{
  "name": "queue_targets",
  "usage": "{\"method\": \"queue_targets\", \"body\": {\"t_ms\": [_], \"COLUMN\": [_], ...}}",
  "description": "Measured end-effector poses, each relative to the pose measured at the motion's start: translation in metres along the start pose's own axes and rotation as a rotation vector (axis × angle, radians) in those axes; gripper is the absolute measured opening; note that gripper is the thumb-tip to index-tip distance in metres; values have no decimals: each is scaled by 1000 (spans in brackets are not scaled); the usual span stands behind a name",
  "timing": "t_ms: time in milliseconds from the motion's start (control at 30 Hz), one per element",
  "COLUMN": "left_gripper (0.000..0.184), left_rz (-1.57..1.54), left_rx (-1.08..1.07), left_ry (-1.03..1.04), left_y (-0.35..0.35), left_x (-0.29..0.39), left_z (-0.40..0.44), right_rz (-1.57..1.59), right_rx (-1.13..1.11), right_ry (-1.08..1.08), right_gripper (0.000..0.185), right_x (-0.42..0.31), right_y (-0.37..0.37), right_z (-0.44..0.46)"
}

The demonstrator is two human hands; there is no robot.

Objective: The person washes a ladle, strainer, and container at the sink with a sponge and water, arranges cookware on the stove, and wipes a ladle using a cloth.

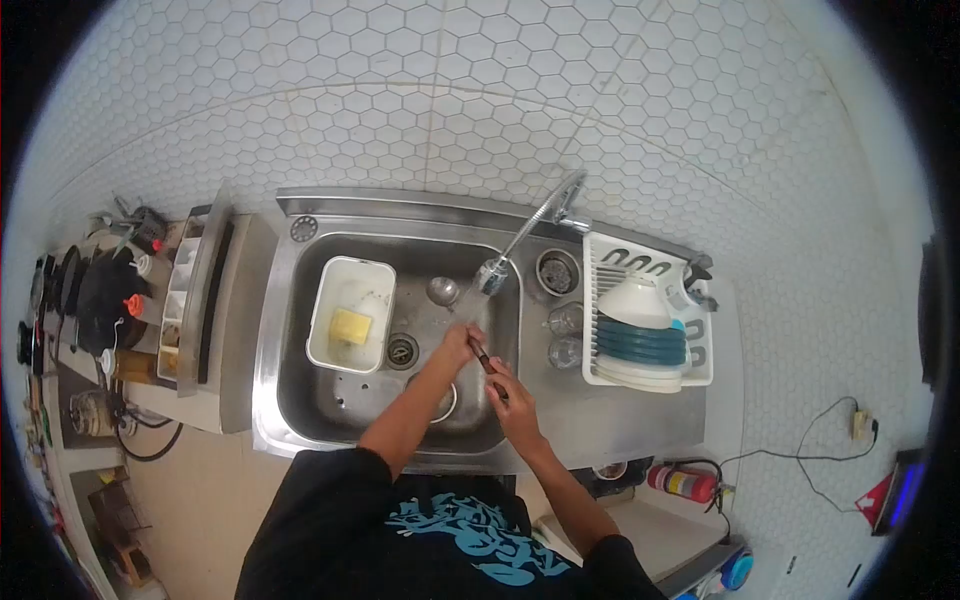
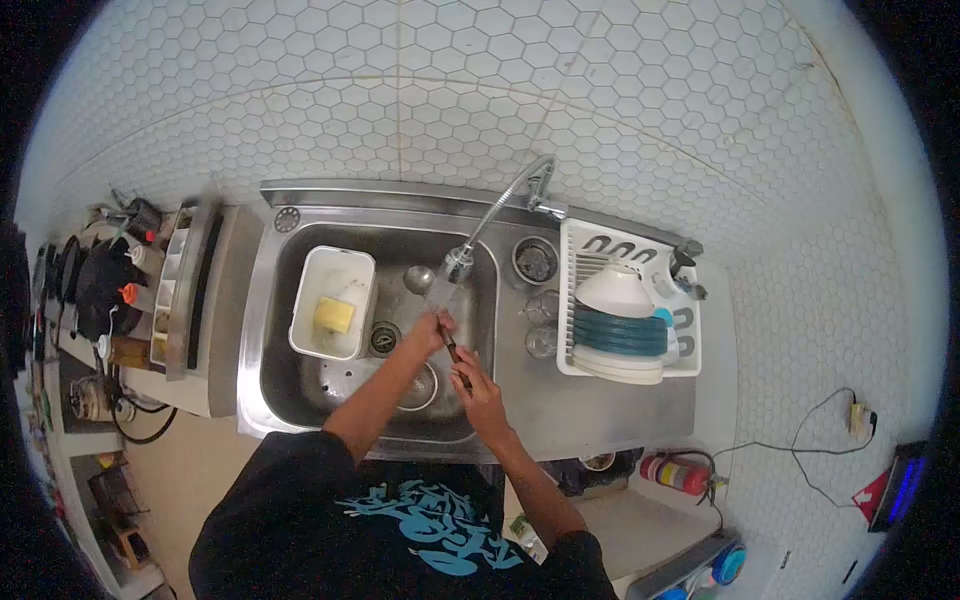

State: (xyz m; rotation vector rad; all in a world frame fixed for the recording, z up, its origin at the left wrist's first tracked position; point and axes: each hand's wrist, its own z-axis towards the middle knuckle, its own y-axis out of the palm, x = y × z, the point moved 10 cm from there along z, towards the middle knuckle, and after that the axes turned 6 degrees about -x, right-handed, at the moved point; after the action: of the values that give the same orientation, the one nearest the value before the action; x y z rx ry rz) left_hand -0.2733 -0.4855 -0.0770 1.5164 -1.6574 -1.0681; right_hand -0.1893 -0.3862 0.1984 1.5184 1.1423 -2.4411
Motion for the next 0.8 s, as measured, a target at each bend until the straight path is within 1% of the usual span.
{"method": "queue_targets", "body": {"t_ms": [67, 100, 133, 167, 200, 233, 267, 300, 333, 367, 400, 433, 467, 500, 533, 567, 600, 633, 667, 700, 767, 800], "left_gripper": [25, 25, 25, 25, 25, 22, 21, 21, 16, 11, 11, 5, 4, 7, 11, 14, 17, 17, 21, 24, 27, 27], "left_rz": [303, 298, 345, 392, 390, 627, 862, 863, 851, 838, 843, 869, 889, 764, 640, 672, 703, 694, 718, 741, 752, 835], "left_rx": [68, 80, 113, 148, 164, 175, 187, 200, 207, 210, 214, 246, 277, 219, 160, 228, 298, 306, 246, 185, 166, 207], "left_ry": [-33, -9, -40, -73, -51, -129, -214, -202, -124, -47, -40, -134, -230, -162, -93, -129, -169, -171, -190, -210, -221, -275], "left_y": [26, 22, 13, 5, 6, 9, 9, 0, -9, -16, -18, -23, -34, -50, -65, -68, -64, -68, -70, -70, -57, -36], "left_x": [-31, -27, -23, -17, -4, 5, 12, 16, 19, 26, 33, 34, 32, 26, 25, 27, 29, 32, 35, 37, 48, 57], "left_z": [-49, -61, -74, -85, -104, -125, -141, -148, -153, -157, -163, -173, -181, -181, -179, -192, -213, -229, -246, -265, -311, -342], "right_rz": [15, 27, 48, 17, -14, 6, 104, 197, 214, 204, 192, 136, 77, 80, -36, -152, -146, -358, -572, -564, -727, -725], "right_rx": [-30, -49, -65, -114, -160, -172, -210, -245, -165, -214, -261, -346, -433, -436, -628, -825, -833, -992, -1142, -1152, -1233, -1247], "right_ry": [12, 34, 24, -34, -92, -102, 87, 278, 118, 39, -41, -61, -78, -79, -130, -178, -176, -199, -225, -224, -235, -227], "right_gripper": [13, 13, 13, 14, 16, 16, 17, 18, 14, 14, 15, 15, 17, 17, 23, 31, 31, 38, 45, 45, 54, 59], "right_x": [4, 5, 6, 3, -2, -12, -2, 8, 10, 7, 3, 9, 20, 43, 65, 78, 82, 95, 108, 108, 116, 126], "right_y": [17, 28, 36, 44, 57, 66, 80, 97, 121, 150, 179, 219, 262, 298, 354, 397, 413, 436, 456, 466, 480, 492], "right_z": [5, 9, 13, 18, 23, 35, 50, 63, 82, 100, 117, 131, 140, 146, 146, 138, 142, 138, 134, 142, 149, 148]}}
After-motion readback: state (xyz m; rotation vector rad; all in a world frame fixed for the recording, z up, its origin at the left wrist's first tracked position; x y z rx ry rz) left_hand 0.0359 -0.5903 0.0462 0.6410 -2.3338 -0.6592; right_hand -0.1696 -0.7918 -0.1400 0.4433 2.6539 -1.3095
